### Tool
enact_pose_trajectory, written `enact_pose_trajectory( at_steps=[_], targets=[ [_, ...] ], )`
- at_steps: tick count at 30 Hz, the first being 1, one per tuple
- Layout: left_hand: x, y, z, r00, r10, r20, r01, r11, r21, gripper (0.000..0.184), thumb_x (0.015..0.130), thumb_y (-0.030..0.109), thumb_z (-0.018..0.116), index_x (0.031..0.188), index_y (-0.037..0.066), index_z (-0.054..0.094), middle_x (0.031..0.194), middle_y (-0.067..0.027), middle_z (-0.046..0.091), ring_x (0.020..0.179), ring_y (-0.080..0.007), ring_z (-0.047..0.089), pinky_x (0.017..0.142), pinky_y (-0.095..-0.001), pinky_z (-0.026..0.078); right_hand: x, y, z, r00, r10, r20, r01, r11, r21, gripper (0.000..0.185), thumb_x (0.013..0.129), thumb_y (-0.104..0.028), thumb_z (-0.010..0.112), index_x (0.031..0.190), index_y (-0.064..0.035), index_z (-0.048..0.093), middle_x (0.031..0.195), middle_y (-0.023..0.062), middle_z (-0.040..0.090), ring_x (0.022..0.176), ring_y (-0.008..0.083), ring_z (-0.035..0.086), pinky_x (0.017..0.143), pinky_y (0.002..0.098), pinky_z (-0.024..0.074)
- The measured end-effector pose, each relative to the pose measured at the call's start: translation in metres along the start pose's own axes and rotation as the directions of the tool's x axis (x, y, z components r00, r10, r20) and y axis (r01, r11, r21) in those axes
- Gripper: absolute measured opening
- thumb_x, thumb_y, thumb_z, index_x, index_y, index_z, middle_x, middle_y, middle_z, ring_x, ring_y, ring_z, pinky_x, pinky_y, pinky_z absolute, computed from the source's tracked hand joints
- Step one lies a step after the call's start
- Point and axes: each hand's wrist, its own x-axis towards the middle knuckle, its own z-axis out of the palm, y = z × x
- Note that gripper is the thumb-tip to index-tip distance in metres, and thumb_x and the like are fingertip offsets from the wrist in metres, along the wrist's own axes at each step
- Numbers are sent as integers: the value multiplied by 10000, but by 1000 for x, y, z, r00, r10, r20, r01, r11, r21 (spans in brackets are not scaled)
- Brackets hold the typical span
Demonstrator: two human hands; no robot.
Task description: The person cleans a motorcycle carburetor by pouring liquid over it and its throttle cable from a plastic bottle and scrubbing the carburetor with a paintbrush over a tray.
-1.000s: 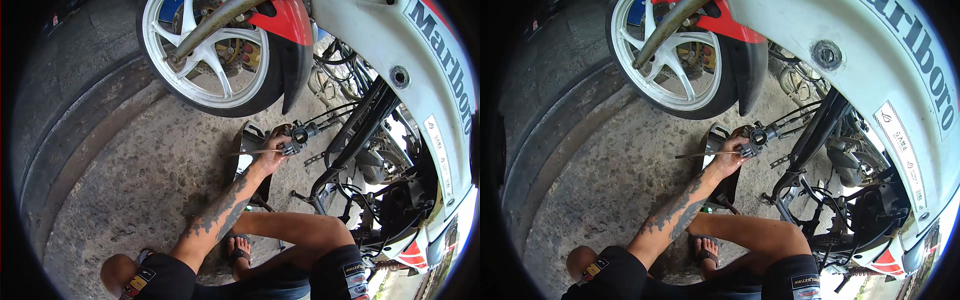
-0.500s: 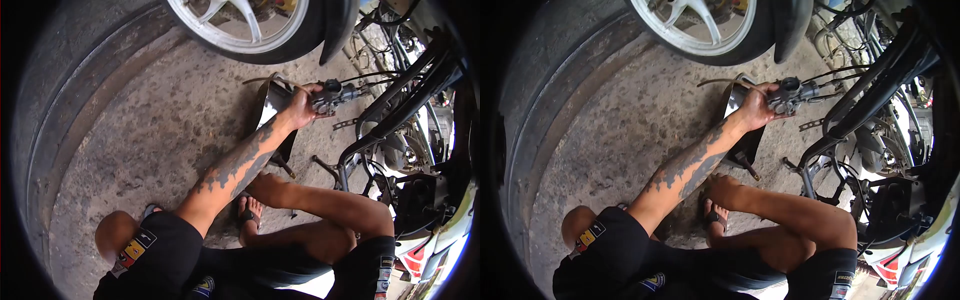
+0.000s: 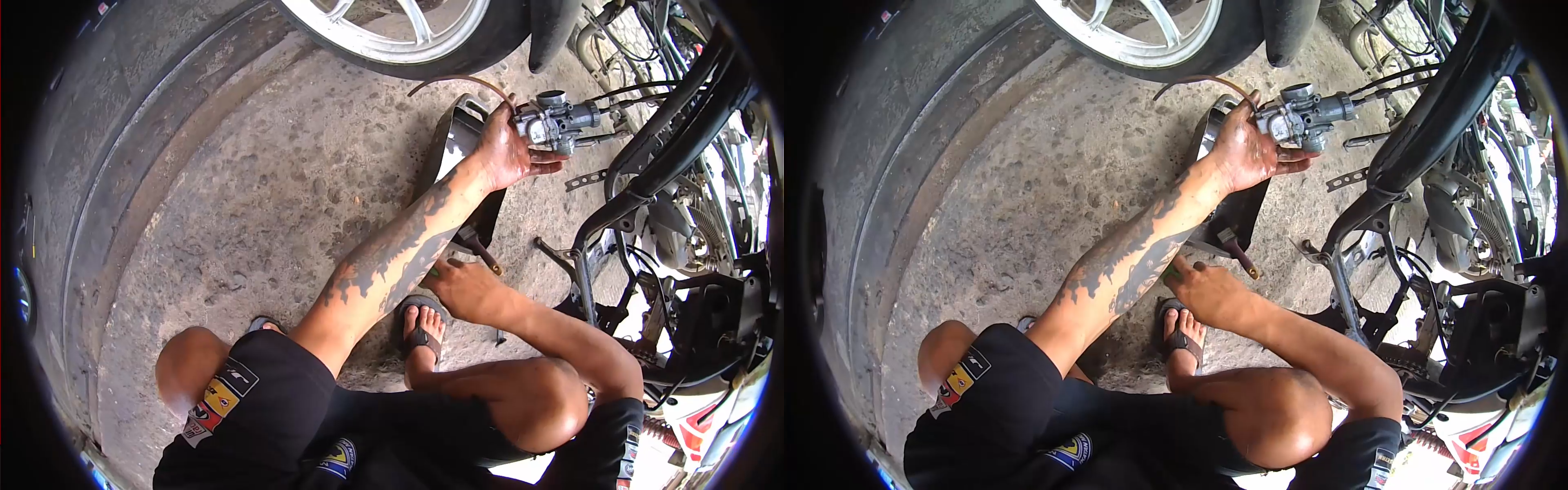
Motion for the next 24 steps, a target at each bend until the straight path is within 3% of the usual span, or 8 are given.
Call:
enact_pose_trajectory(
  at_steps=[3, 6, 9, 13, 15, 18, 20, 24],
  targets=[
    [-4, -3, 9, 1000, 3, -29, -5, 997, -78, 901, 794, 794, 218, 1331, 98, 413, 1288, -221, 469, 1156, -460, 446, 960, -683, 309, 1, -2, 7, 999, -29, -36, 29, 1000, 9, 404, 745, -82, 576, 1145, -28, 544, 1104, 199, 529, 817, 314, 650, 673, 370, 555],
    [-4, -8, 9, 998, 63, 7, -61, 986, -155, 1032, 706, 863, 272, 1361, 71, 355, 1309, -222, 448, 1142, -449, 463, 993, -652, 301, 2, -8, 6, 999, -29, 17, 29, 1000, 10, 399, 765, -102, 566, 1158, -36, 543, 1087, 178, 554, 872, 313, 638, 688, 373, 556],
    [-3, -11, 8, 994, 100, -31, -104, 982, -156, 1019, 673, 883, 295, 1325, 110, 417, 1255, -190, 518, 1105, -416, 518, 970, -607, 358, -1, -15, 3, 999, 40, -36, -39, 998, 39, 261, 746, -150, 580, 974, -36, 634, 1019, 162, 599, 948, 283, 619, 725, 367, 544],
    [-6, -12, 9, 993, 117, -9, -116, 967, -226, 999, 690, 869, 317, 1377, 144, 321, 1364, -197, 392, 1218, -444, 387, 982, -652, 304, -8, -14, 7, 998, 63, -14, -62, 996, 68, 371, 742, -150, 591, 1097, -43, 584, 1016, 163, 581, 928, 301, 624, 697, 388, 550],
    [-7, -12, 10, 990, 139, 24, -130, 965, -228, 980, 691, 867, 324, 1393, 184, 293, 1375, -182, 381, 1247, -446, 347, 981, -669, 292, -13, -12, 9, 998, 54, -32, -50, 991, 125, 525, 771, -108, 563, 1287, -79, 470, 1264, 192, 455, 938, 363, 614, 715, 425, 557],
    [-12, -17, 16, 981, 182, 67, -170, 973, -155, 975, 701, 861, 317, 1364, 147, 354, 1330, -144, 447, 1177, -394, 429, 972, -624, 349, -23, -13, 5, 994, 101, -41, -92, 979, 182, 596, 767, -119, 574, 1335, -109, 391, 1304, 192, 397, 1007, 377, 577, 737, 430, 559],
    [-8, -21, 13, 985, 169, 36, -169, 985, -21, 797, 785, 752, 409, 1281, 130, 450, 1182, -107, 549, 1046, -307, 534, 920, -535, 448, -28, -11, 13, 987, 76, -139, -48, 980, 192, 574, 764, -125, 584, 1306, -108, 396, 1280, 191, 401, 1056, 380, 548, 738, 419, 564],
    [1, -29, 7, 984, 163, -69, -161, 986, 39, 578, 793, 540, 629, 1203, 164, 473, 1103, -100, 554, 959, -296, 584, 881, -497, 487, -36, -6, 26, 981, 142, -135, -107, 966, 236, 562, 815, -277, 602, 1302, -91, 391, 1271, 209, 403, 1080, 399, 527, 778, 432, 537]
  ],
)
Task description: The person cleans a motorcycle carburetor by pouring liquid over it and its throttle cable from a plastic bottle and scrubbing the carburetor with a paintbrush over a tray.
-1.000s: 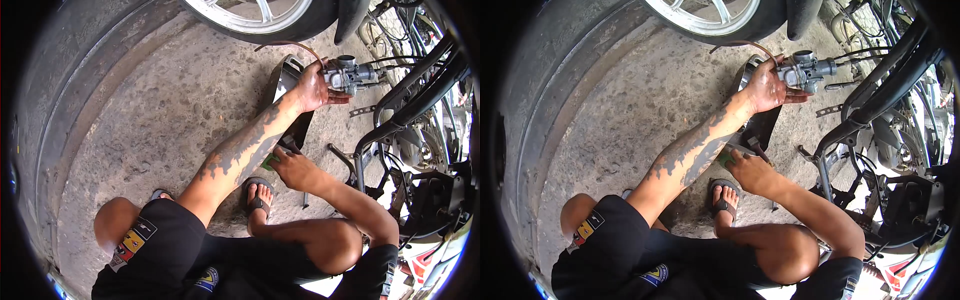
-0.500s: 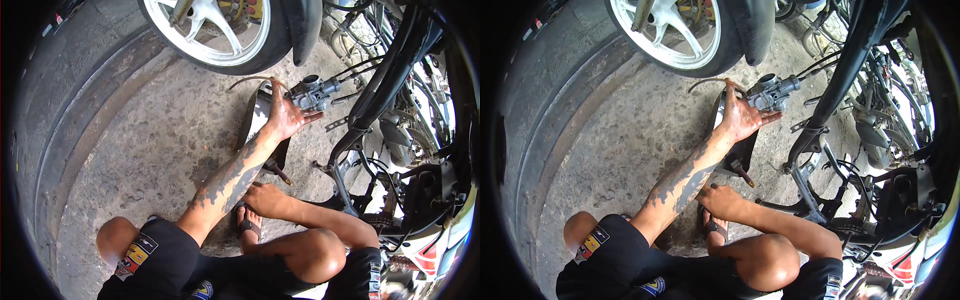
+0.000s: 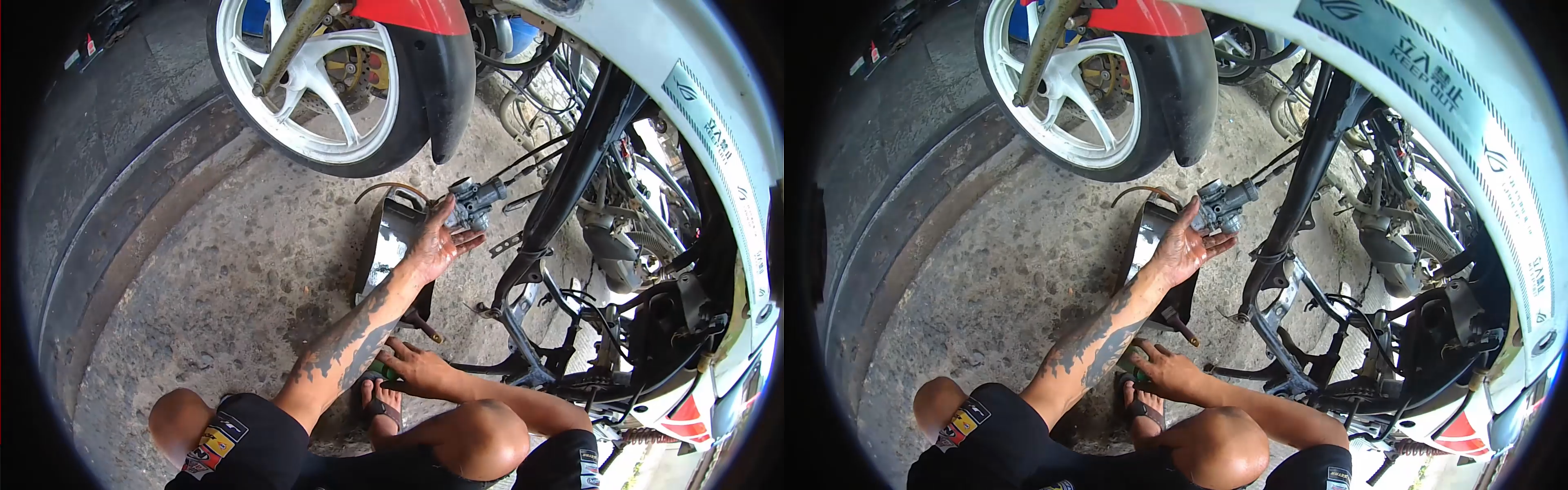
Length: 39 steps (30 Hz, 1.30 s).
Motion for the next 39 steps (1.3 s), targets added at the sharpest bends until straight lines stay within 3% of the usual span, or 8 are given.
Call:
enact_pose_trajectory(
  at_steps=[9, 17, 20, 25, 29, 33, 35, 39],
  targets=[
    [-1, 4, 7, 995, -38, -94, 43, 998, 48, 568, 797, 432, 685, 1245, 195, 428, 1118, -152, 519, 1029, -329, 585, 901, -554, 480, 1, 8, -2, 988, 127, -89, -105, 970, 219, 657, 854, -476, 559, 1314, -44, 377, 1264, 231, 425, 1100, 424, 506, 839, 451, 487],
    [5, 5, 1, 986, -44, -160, 69, 986, 151, 558, 795, 461, 674, 1217, 175, 450, 1086, -132, 552, 1009, -312, 599, 836, -520, 520, 11, 1, -34, 881, -133, -454, 173, 984, 47, 391, 852, -296, 611, 1088, 11, 558, 1082, 198, 553, 869, 371, 606, 715, 409, 527],
    [7, 8, 0, 984, -6, -180, 47, 973, 228, 575, 777, 428, 707, 1211, 160, 441, 1111, -107, 550, 989, -268, 607, 793, -467, 540, -7, -16, -88, 972, 74, -224, -3, 953, 302, 182, 814, -180, 625, 864, -6, 615, 834, 138, 610, 721, 321, 616, 620, 383, 521],
    [3, 12, 7, 954, 264, -145, -190, 901, 391, 744, 719, 297, 780, 1286, 178, 312, 1175, -69, 493, 1022, -201, 561, 786, -403, 527, -32, -31, -200, 713, -356, -604, 387, 918, -84, 140, 695, -81, 611, 582, -64, 531, 560, 28, 500, 457, 189, 504, 401, 285, 373],
    [-3, 16, 14, 897, 435, -74, -355, 811, 464, 717, 739, 163, 750, 1286, 116, 289, 1159, -70, 474, 1041, -175, 509, 878, -349, 450, -67, -9, -254, 351, 27, -936, 124, 989, 75, 409, 884, -328, 515, 605, -30, 492, 510, 41, 474, 457, 122, 472, 445, 248, 353],
    [-8, 17, 20, 850, 526, 19, -453, 713, 535, 679, 733, 73, 718, 1269, 52, 301, 1167, -67, 439, 1042, -147, 474, 899, -304, 434, -64, 33, -272, 466, 527, -711, -429, 837, 339, 96, 806, -54, 534, 805, 15, 601, 664, 94, 585, 572, 219, 573, 548, 320, 454],
    [-9, 12, 19, 822, 564, 80, -513, 671, 535, 687, 727, 42, 710, 1277, 47, 300, 1183, -75, 428, 1075, -145, 462, 911, -289, 430, -57, 61, -265, 808, 38, -588, -301, 885, -356, 268, 724, 84, 513, 944, -8, 636, 803, 115, 646, 743, 307, 632, 705, 391, 506],
    [-6, 8, 9, 767, 608, 205, -590, 541, 599, 749, 705, 47, 725, 1311, 56, 285, 1211, -90, 427, 1128, -162, 456, 942, -290, 415, -8, 76, -271, 933, -202, -298, 15, 850, -527, 574, 638, 1, 681, 1189, -46, 528, 1199, 161, 524, 1101, 296, 527, 915, 393, 452]
  ],
)
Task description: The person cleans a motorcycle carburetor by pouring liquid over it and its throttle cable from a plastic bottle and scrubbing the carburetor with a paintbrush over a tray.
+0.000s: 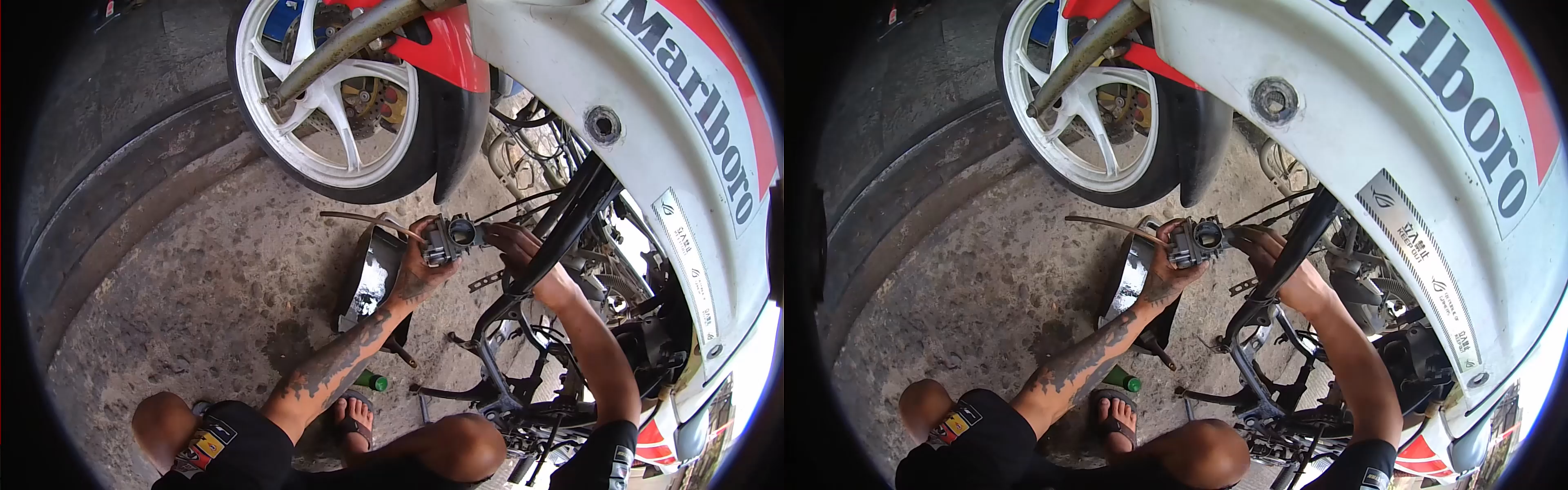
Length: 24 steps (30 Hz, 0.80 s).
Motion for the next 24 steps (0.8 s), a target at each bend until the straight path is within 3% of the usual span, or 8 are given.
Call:
enact_pose_trajectory(
  at_steps=[1, 5, 8, 15, 18, 19, 21, 24],
  targets=[
    [-1, 3, 0, 1000, -1, 0, 1, 1000, 3, 749, 705, 47, 725, 1311, 56, 285, 1211, -90, 427, 1128, -162, 456, 942, -290, 415, 12, 5, 4, 994, -112, -5, 112, 993, -41, 616, 626, -39, 710, 1208, -51, 509, 1233, 169, 489, 1130, 284, 506, 937, 391, 437],
    [-1, 11, 1, 1000, 12, 2, -12, 999, 35, 751, 687, 47, 732, 1302, 49, 301, 1212, -95, 428, 1113, -165, 468, 943, -293, 416, 53, 6, -3, 998, -48, 40, 57, 966, -250, 552, 624, -149, 747, 1130, -40, 555, 1098, 164, 564, 1052, 290, 557, 899, 409, 449],
    [2, 15, -2, 999, 44, -6, -43, 995, 90, 758, 676, 50, 739, 1299, 49, 307, 1207, -94, 428, 1099, -164, 473, 935, -293, 420, 66, 31, 12, 824, 284, 490, -171, 950, -262, 458, 587, -313, 776, 964, -95, 635, 799, 111, 650, 839, 312, 634, 759, 417, 480],
    [8, 18, 3, 996, 64, -70, -50, 981, 187, 698, 695, 116, 782, 1229, 44, 338, 1154, -102, 479, 1024, -157, 520, 850, -285, 476, 70, 26, 17, 808, 394, 437, -334, 919, -211, 305, 595, -269, 730, 849, -128, 634, 671, 131, 634, 740, 317, 640, 678, 449, 477],
    [7, 33, 16, 927, -286, -243, 218, 937, -272, 480, 778, 173, 738, 1080, 46, 386, 1017, -73, 550, 882, -130, 579, 692, -252, 541, 66, 16, 28, 863, 447, 238, -354, 869, -347, 342, 640, -288, 730, 910, -116, 608, 711, 146, 640, 774, 324, 637, 704, 457, 472],
    [5, 32, 16, 925, -287, -250, 218, 938, -269, 480, 778, 173, 738, 1080, 46, 386, 1017, -73, 550, 882, -130, 579, 692, -252, 541, 68, 17, 24, 864, 442, 241, -351, 872, -341, 342, 640, -288, 730, 910, -116, 608, 711, 146, 640, 774, 324, 637, 704, 457, 472],
    [1, 25, 16, 881, -413, -231, 361, 902, -236, 621, 789, 239, 725, 1253, 74, 348, 1119, -97, 535, 994, -192, 588, 759, -344, 567, 68, 22, 8, 832, 300, 467, -251, 954, -165, 348, 727, -316, 702, 962, -87, 587, 764, 156, 646, 816, 328, 635, 731, 462, 467],
    [-5, 1, 15, 862, -451, -232, 360, 866, -348, 593, 759, 299, 756, 1203, 75, 432, 1035, -83, 576, 889, -177, 626, 739, -332, 577, 73, 38, -5, 699, 296, 651, -367, 930, -28, 384, 811, -327, 655, 1060, -57, 545, 854, 155, 650, 865, 337, 620, 778, 435, 458]
  ],
)
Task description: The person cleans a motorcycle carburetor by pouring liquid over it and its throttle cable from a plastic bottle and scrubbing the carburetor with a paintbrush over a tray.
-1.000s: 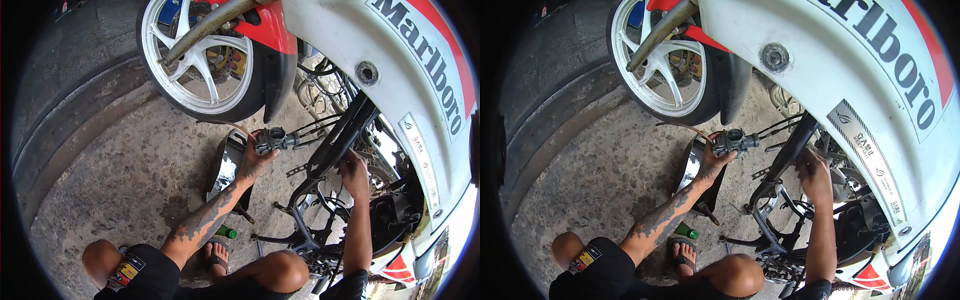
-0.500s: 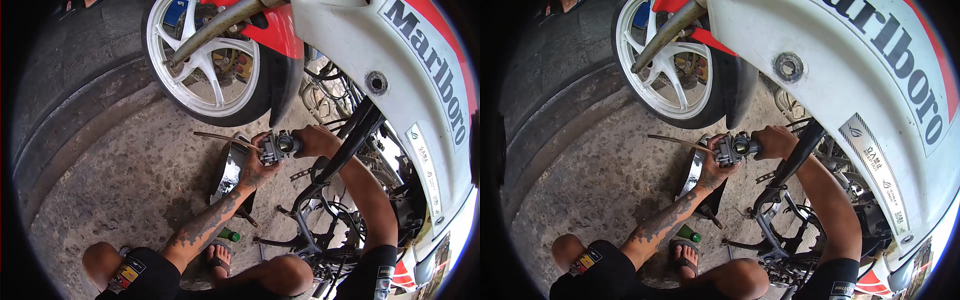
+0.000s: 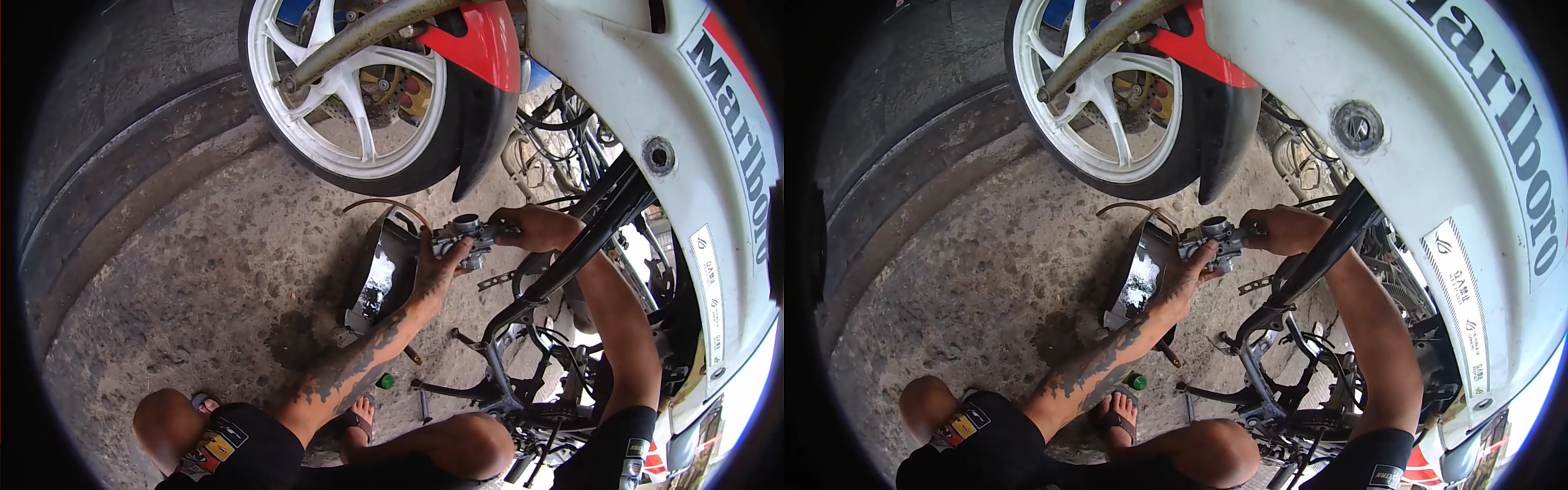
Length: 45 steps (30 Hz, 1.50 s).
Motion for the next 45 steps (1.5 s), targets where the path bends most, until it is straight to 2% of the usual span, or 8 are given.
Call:
enact_pose_trajectory(
  at_steps=[3, 5, 7, 9, 13, 35, 40, 45],
  targets=[
    [-2, -2, -5, 997, -62, 40, 64, 998, -27, 582, 741, 396, 757, 1146, 71, 496, 968, -88, 602, 845, -182, 646, 757, -344, 574, 1, 1, -4, 986, 17, 163, -23, 999, 36, 480, 823, -333, 656, 1170, -54, 475, 907, 193, 635, 877, 346, 604, 794, 420, 459],
    [-4, -2, -9, 967, -247, 70, 255, 955, -151, 610, 768, 474, 703, 1161, 64, 481, 967, -109, 608, 846, -197, 654, 753, -332, 575, -8, 8, 16, 930, -225, -290, 158, 959, -237, 503, 830, -343, 639, 1224, -94, 449, 803, 176, 641, 796, 353, 617, 728, 442, 457],
    [-3, 2, -11, 963, -246, 106, 260, 954, -149, 627, 780, 528, 662, 1173, 76, 475, 968, -124, 610, 858, -213, 655, 767, -342, 571, -11, 1, 12, 901, -280, -331, 198, 945, -261, 574, 796, -326, 680, 1257, -103, 420, 777, 170, 640, 790, 349, 623, 720, 441, 462],
    [-4, 4, -15, 941, -310, 132, 329, 931, -161, 622, 773, 508, 680, 1186, 92, 469, 965, -128, 610, 853, -220, 653, 774, -360, 569, -16, -20, 1, 997, 28, -73, -26, 999, 33, 571, 771, -289, 708, 1234, -94, 437, 813, 163, 643, 830, 335, 627, 739, 424, 463],
    [0, -1, -22, 937, -333, 107, 346, 927, -146, 614, 770, 499, 686, 1186, 100, 473, 959, -130, 608, 844, -223, 650, 775, -375, 569, -1, -1, 4, 981, -192, -12, 190, 978, -85, 381, 806, -300, 671, 1086, -73, 549, 841, 137, 642, 853, 324, 629, 739, 427, 472],
    [7, 55, -129, 911, -359, 201, 393, 904, -168, 723, 808, 607, 561, 1135, -36, 510, 967, -167, 616, 908, -319, 615, 891, -436, 494, 5, 21, 64, 962, 144, -231, -250, 801, -544, 288, 804, -125, 574, 1092, -134, 575, 891, 132, 653, 942, 277, 627, 890, 434, 427],
    [-3, 85, -142, 889, -336, 311, 386, 915, -115, 658, 826, 537, 586, 1239, 37, 476, 1090, -163, 609, 976, -318, 608, 921, -481, 469, -3, 7, 34, 927, -26, -374, 50, 997, 53, 341, 851, -102, 567, 1190, -73, 559, 1068, 112, 636, 1020, 267, 602, 882, 353, 468],
    [-8, 114, -152, 881, -276, 384, 340, 934, -108, 611, 838, 489, 601, 1252, 63, 460, 1091, -147, 613, 962, -317, 614, 898, -482, 484, -43, -1, 56, 599, 491, -632, 569, 294, 768, 298, 935, -152, 504, 1156, 41, 551, 1020, 148, 641, 918, 215, 640, 830, 328, 495]
  ],
)
